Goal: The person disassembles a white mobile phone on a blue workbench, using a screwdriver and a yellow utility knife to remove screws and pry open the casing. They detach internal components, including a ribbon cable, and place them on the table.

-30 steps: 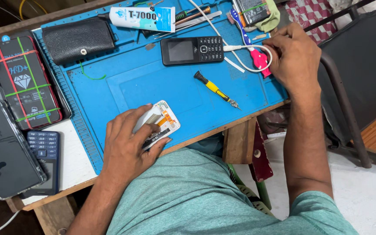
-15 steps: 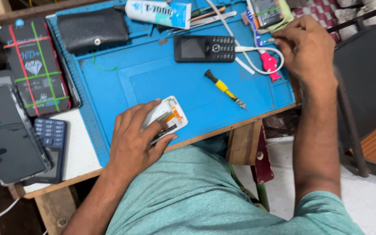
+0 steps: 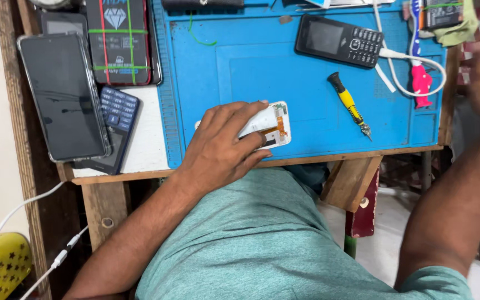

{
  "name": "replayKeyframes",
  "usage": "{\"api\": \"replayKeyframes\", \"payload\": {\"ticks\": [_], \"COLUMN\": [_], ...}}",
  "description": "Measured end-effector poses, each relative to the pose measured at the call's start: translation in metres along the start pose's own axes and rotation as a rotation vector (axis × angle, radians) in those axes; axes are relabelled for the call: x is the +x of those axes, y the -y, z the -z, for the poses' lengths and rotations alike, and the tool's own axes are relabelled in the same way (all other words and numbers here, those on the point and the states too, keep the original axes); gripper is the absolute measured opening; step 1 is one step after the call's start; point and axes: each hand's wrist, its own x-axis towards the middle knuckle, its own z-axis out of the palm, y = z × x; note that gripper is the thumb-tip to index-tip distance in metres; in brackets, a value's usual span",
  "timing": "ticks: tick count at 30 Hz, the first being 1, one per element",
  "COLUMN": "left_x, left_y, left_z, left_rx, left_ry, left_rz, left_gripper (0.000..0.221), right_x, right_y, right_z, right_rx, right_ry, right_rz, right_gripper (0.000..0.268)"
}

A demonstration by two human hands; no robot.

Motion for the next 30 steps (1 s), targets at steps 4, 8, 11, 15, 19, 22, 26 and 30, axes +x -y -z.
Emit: {"api": "replayKeyframes", "payload": {"ticks": [4,8,11,15,19,22,26,30], "left_x": [-0.002,-0.001,-0.002,-0.002,-0.003,-0.005,-0.003,-0.003], "left_y": [0.002,0.000,-0.001,-0.001,0.001,0.001,0.001,0.001], "left_z": [-0.002,-0.003,-0.002,-0.001,-0.006,-0.006,-0.004,-0.004], "left_rx": [-0.013,0.003,0.025,0.030,0.048,0.045,0.050,0.041], "left_ry": [0.002,-0.008,-0.018,-0.027,-0.032,-0.029,-0.024,-0.016], "left_rz": [0.012,-0.007,-0.036,-0.054,-0.050,-0.045,-0.053,-0.056], "left_gripper": [0.027,0.027,0.026,0.029,0.028,0.028,0.027,0.027], "right_x": [-0.043,-0.111,-0.129,-0.129,-0.128,-0.128,-0.125,-0.119], "right_y": [0.038,0.104,0.144,0.172,0.173,0.168,0.165,0.164], "right_z": [-0.022,-0.093,-0.140,-0.150,-0.155,-0.158,-0.156,-0.153], "right_rx": [0.154,0.280,0.492,0.363,0.365,0.413,0.413,0.315], "right_ry": [-0.145,0.160,0.357,0.318,0.340,0.351,0.367,0.405], "right_rz": [-0.004,0.359,0.238,0.230,0.232,0.234,0.251,0.310], "right_gripper": [0.009,0.005,0.006,0.009,0.010,0.011,0.013,0.012]}}
